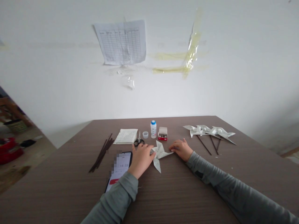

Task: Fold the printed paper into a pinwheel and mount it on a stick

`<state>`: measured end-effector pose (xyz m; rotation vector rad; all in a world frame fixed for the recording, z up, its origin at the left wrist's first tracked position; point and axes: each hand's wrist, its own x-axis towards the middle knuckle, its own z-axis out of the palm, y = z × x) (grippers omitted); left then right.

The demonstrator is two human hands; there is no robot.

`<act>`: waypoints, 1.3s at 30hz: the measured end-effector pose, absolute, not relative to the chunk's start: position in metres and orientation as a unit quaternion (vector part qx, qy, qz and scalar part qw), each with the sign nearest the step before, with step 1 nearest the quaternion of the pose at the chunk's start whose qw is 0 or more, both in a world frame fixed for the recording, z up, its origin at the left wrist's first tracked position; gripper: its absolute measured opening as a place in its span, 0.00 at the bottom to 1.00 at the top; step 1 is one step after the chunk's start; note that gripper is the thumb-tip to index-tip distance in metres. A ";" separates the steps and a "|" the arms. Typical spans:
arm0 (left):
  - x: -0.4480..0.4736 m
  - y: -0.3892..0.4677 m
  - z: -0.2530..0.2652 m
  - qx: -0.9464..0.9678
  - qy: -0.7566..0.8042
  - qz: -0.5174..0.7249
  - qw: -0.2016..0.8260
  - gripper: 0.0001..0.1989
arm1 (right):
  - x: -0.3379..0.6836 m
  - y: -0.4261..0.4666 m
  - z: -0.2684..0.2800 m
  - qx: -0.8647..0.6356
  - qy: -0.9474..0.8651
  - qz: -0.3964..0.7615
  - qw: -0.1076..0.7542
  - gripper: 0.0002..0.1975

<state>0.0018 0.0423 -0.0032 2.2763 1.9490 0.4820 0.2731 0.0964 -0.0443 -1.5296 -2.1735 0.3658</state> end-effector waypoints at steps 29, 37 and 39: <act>0.003 0.035 -0.001 0.729 0.660 0.169 0.066 0.07 | 0.278 0.092 -0.028 -0.572 -0.749 0.149 0.301 0.10; 0.000 0.037 -0.007 0.730 0.641 0.227 0.069 0.06 | 0.276 0.085 -0.023 -0.510 -0.762 0.149 0.371 0.07; -0.002 0.038 -0.009 0.727 0.639 0.240 0.070 0.07 | 0.275 0.083 -0.025 -0.474 -0.766 0.153 0.406 0.06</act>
